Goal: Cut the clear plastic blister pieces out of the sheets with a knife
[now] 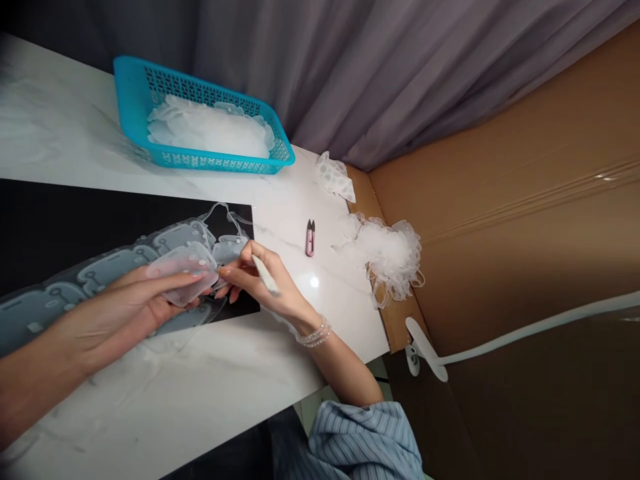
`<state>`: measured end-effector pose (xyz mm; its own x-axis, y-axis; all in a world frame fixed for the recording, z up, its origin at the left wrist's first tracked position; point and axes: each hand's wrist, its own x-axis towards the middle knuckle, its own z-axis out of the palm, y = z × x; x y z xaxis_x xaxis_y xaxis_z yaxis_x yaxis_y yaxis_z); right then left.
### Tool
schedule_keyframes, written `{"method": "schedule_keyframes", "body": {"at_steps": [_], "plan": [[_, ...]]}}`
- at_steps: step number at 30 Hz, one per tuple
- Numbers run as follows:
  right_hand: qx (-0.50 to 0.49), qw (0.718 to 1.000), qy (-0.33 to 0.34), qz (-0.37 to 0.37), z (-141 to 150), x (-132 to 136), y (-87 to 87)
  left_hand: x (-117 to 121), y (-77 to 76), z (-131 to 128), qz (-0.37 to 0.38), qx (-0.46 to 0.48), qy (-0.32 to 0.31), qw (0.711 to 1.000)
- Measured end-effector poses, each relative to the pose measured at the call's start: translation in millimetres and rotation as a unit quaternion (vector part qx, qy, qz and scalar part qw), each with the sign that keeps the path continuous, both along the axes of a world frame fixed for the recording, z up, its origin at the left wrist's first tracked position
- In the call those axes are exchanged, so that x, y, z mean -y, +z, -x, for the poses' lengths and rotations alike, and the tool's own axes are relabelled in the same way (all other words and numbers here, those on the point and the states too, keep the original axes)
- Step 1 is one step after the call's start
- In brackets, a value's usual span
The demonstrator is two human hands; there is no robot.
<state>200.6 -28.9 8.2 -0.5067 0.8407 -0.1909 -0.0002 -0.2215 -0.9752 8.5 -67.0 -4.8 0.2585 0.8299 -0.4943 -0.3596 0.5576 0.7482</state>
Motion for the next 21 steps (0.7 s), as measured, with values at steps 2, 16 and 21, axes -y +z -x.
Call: {"method": "schedule_keyframes", "body": {"at_steps": [2, 16, 21], "plan": [[0.003, 0.999, -0.013, -0.034, 3.9, 2.4, 1.9, -1.4, 1.3, 0.4, -0.004, 0.01, -0.01, 1.0], [0.115, 0.833, 0.051, -0.539, -5.3, 5.8, -14.6, -3.0, -6.1, 5.0, 0.07, 0.121, -0.041, 0.989], [0.171, 0.741, 0.074, -0.645, -10.3, -0.6, -22.3, -2.3, -3.1, 5.6, 0.097, 0.121, -0.046, 0.987]]}}
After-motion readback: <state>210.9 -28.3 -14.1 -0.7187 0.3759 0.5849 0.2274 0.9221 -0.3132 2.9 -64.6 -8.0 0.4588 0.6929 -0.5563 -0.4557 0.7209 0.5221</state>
